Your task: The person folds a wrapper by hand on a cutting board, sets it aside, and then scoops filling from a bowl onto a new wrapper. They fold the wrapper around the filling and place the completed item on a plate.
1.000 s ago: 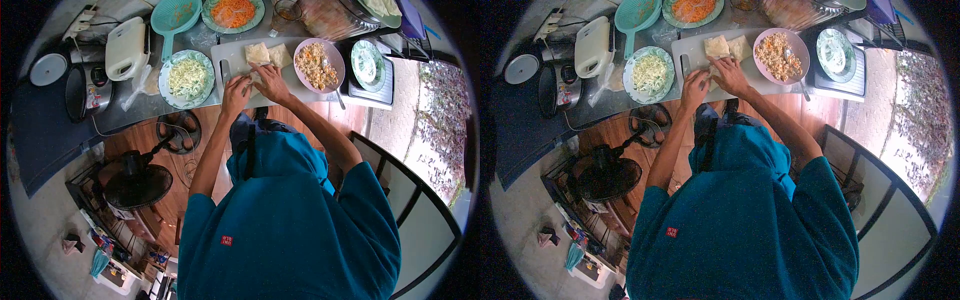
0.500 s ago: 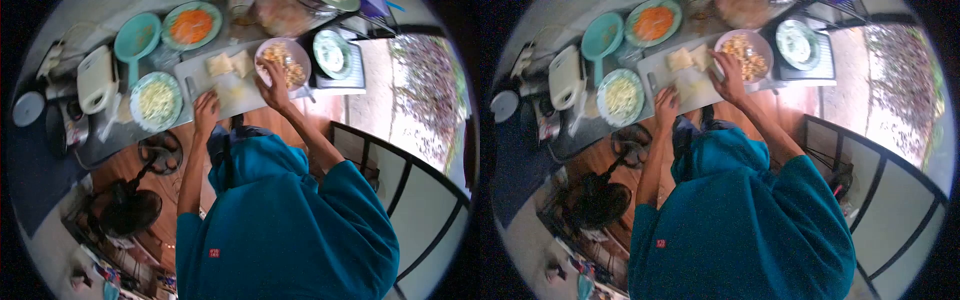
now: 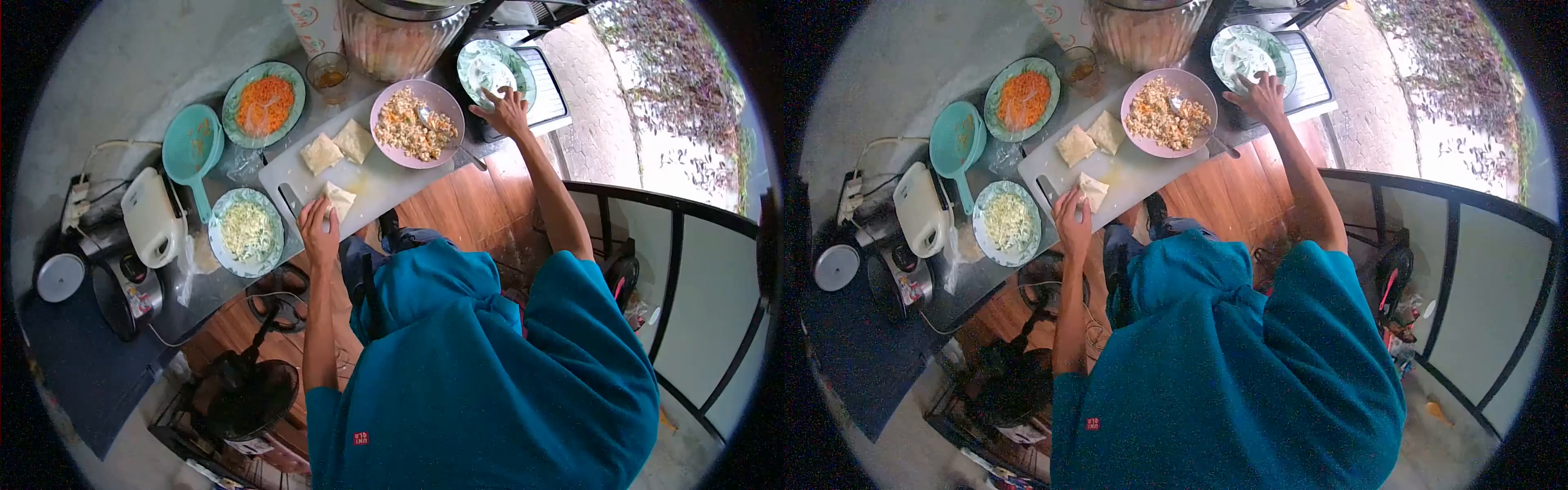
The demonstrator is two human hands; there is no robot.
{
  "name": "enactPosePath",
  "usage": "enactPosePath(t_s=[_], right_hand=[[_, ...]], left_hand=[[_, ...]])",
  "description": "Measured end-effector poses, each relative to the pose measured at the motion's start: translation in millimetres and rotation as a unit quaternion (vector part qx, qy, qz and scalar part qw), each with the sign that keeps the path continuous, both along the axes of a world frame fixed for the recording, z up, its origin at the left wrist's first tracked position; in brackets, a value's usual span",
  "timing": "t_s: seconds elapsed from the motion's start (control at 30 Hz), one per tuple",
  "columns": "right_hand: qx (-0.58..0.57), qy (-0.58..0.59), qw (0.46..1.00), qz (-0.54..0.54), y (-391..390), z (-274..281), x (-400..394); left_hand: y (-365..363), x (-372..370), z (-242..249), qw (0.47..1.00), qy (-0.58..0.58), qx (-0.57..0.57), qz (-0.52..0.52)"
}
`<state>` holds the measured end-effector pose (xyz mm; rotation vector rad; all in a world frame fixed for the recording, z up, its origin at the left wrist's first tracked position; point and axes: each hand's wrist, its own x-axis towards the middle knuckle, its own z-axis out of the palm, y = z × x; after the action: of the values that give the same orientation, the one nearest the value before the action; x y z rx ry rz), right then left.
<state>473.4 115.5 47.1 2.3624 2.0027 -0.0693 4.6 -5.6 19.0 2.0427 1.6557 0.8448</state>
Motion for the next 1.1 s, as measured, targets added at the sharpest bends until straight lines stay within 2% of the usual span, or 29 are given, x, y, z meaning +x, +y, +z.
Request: enactPosePath(t_s=[0.13,0.27,0.33,0.43,0.47,0.53,0.63,0.73,1.1], right_hand=[[-0.007,-0.011,1.0,-0.002,4.4,-4.3,0.1],[0.008,0.034,0.999,0.006,4.1,-8.3,-0.2],[-0.001,0.056,0.998,-0.008,4.1,-9.2,0.6],[0.031,0.075,0.997,-0.004,3.2,-11.1,1.5],[0.031,0.075,0.997,-0.005,3.2,-11.2,2.9],[0.049,0.075,0.996,-0.001,3.2,-7.2,0.8],[0.108,0.042,0.993,-0.01,-0.4,-5.2,-3.3],[0.053,0.039,0.997,-0.037,-4.3,-3.9,-5.2],[0.062,0.081,0.994,-0.039,2.1,-9.8,-11.7]], left_hand=[[4.5,-1.7,2.7,1.0,0.011,-0.005,0.0],[7.6,-0.4,2.5,1.0,-0.014,-0.001,-0.008],[7.2,2.9,6.1,0.994,-0.082,-0.068,0.006],[6.6,4.5,1.5,0.989,-0.115,-0.092,0.02],[7.0,2.8,0.0,0.989,-0.114,-0.092,0.019],[10.0,-0.4,1.8,1.0,0.006,-0.02,-0.022],[7.4,0.3,0.6,0.999,0.011,-0.031,-0.012],[7.1,-0.3,-0.5,0.999,0.007,-0.033,-0.013],[9.1,-0.2,-1.0,0.999,-0.009,-0.026,-0.018]])
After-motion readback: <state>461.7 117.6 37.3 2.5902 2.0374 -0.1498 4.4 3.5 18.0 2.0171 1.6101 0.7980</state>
